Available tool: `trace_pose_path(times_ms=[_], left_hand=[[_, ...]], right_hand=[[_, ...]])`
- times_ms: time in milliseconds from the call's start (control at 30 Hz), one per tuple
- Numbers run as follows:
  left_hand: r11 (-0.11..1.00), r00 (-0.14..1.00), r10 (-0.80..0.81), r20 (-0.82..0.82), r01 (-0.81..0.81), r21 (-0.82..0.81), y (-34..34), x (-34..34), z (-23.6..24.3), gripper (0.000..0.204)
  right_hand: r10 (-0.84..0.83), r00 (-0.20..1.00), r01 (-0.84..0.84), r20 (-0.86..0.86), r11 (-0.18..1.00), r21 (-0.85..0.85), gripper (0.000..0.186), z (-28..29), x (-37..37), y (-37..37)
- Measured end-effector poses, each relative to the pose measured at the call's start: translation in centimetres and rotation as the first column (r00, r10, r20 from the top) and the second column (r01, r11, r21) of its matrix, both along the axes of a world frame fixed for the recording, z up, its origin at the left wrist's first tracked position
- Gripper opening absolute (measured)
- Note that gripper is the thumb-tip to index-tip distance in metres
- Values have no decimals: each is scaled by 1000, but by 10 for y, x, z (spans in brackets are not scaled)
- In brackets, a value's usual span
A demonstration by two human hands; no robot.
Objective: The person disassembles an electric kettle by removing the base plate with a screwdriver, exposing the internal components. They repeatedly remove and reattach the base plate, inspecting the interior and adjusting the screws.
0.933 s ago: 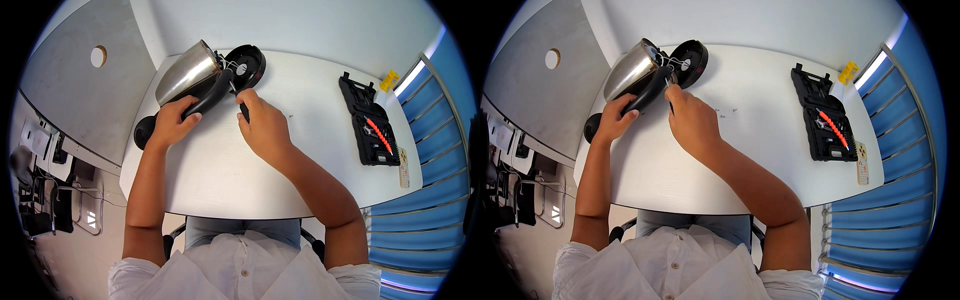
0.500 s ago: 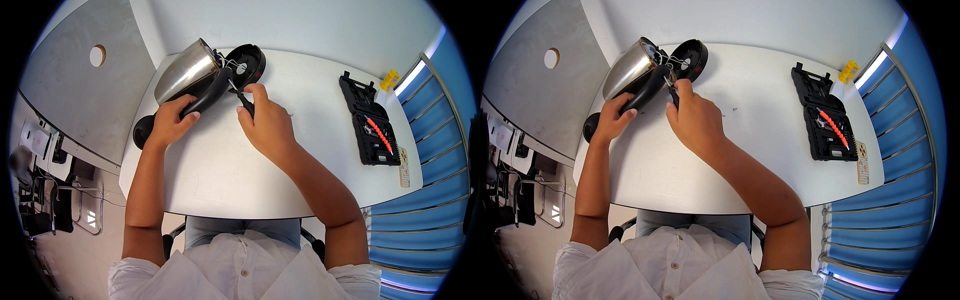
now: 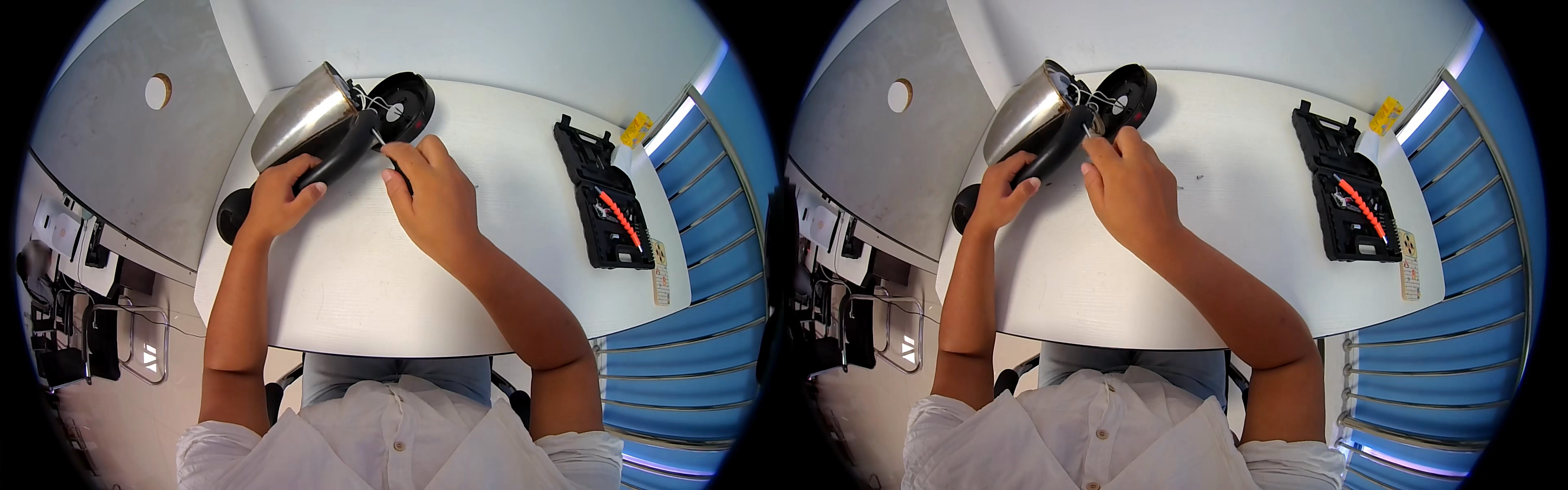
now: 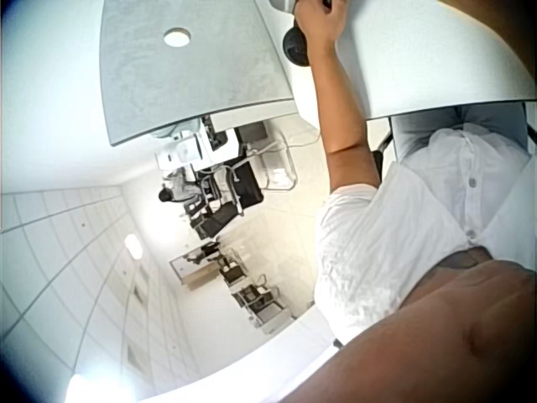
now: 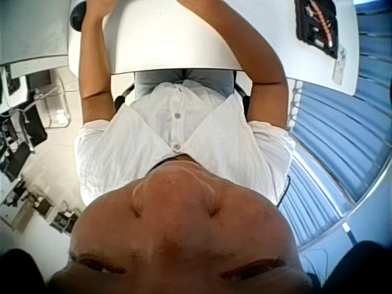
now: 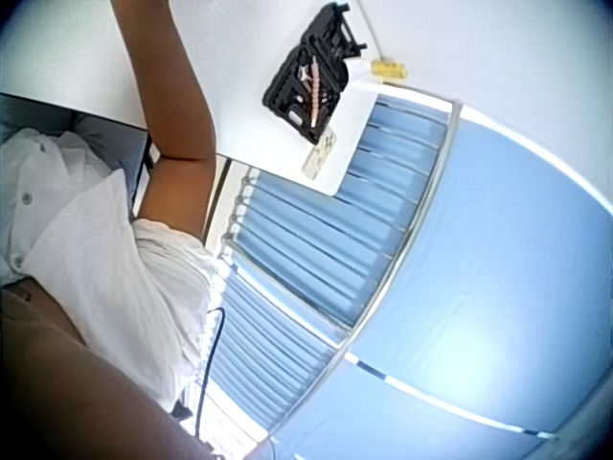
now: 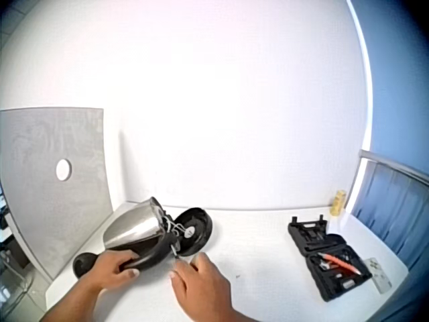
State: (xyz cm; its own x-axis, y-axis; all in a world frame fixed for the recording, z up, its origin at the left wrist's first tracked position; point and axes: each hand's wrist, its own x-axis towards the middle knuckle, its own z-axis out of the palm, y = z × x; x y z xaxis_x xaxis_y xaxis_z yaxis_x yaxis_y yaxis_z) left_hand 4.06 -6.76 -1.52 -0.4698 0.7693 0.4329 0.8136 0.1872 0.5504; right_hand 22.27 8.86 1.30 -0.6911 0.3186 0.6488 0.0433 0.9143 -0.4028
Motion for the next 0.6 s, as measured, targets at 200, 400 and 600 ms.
trace_pose_path(times_ms=[200,400,600], left_hand=[[1000,1000,9,15,-9,-6,0,-1,1,38],[1000,1000,7,10,-7,-2,-1,-3,-1,38],[1000,1000,-2,9,2,-5,-1,0,1,38]], right_hand=[[-46,983,47,176,999,-2,18,-3,-3,-1],[11,1000,-7,-24,987,163,20,-13,-4,5],[27,999,-25,-22,998,61,17,-7,-1,1]])
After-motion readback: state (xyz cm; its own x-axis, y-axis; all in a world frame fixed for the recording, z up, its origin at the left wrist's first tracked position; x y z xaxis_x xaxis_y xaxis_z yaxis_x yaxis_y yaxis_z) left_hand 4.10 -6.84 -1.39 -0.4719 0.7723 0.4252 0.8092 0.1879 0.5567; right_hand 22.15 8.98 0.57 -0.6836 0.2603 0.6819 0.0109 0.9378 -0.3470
